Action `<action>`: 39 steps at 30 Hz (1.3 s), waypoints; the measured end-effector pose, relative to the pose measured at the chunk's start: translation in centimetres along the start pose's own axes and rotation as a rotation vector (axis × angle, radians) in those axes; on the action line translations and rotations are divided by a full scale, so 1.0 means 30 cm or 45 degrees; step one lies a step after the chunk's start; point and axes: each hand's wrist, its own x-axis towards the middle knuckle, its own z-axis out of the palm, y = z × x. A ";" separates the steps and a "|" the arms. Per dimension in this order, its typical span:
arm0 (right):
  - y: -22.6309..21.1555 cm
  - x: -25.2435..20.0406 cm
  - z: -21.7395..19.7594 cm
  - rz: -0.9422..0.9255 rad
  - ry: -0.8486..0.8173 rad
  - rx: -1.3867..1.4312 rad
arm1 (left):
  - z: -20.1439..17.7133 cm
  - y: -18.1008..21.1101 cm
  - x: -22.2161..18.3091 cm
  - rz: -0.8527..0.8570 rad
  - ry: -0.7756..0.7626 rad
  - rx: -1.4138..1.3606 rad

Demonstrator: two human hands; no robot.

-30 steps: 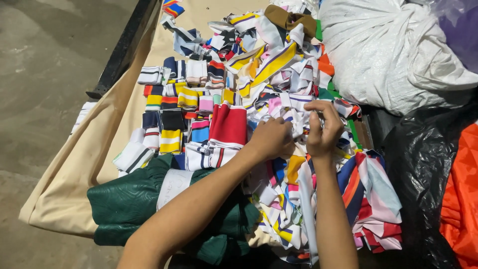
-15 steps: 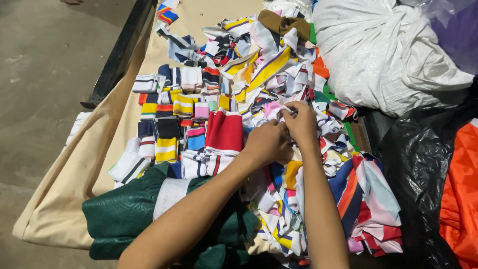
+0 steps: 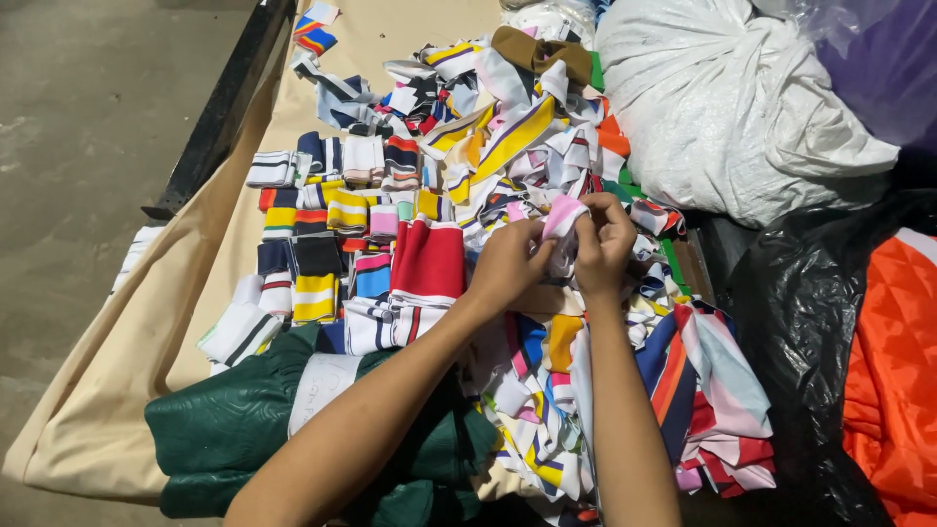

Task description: Inspecting and sorting colorful fabric strips, using scissors to trim excess material or separate pieces.

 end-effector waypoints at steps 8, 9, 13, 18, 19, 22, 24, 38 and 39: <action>-0.052 -0.011 0.021 -0.079 -0.087 -0.034 | -0.114 0.121 -0.020 0.307 0.431 -0.410; -0.085 -0.018 0.022 -0.040 -0.257 -0.087 | -0.097 0.090 -0.020 0.355 0.467 -0.421; 0.005 -0.029 0.016 -0.119 -0.394 -0.135 | -0.141 0.158 -0.033 0.464 0.438 -0.415; -0.032 -0.032 0.014 0.055 -0.405 0.002 | -0.102 0.111 -0.024 0.425 0.394 -0.326; -0.008 -0.039 0.006 0.048 -0.392 0.000 | -0.106 0.116 -0.026 0.437 0.387 -0.326; 0.015 -0.023 0.013 0.049 -0.410 -0.014 | -0.133 0.119 -0.019 0.386 0.409 -0.257; -0.033 -0.031 0.000 0.075 -0.340 -0.005 | -0.123 0.110 -0.029 0.356 0.371 -0.229; -0.048 -0.052 0.025 0.080 -0.232 0.266 | -0.187 0.153 -0.032 0.325 0.243 -0.105; -0.021 -0.052 0.019 0.110 -0.234 0.291 | -0.178 0.150 -0.029 0.316 0.271 -0.143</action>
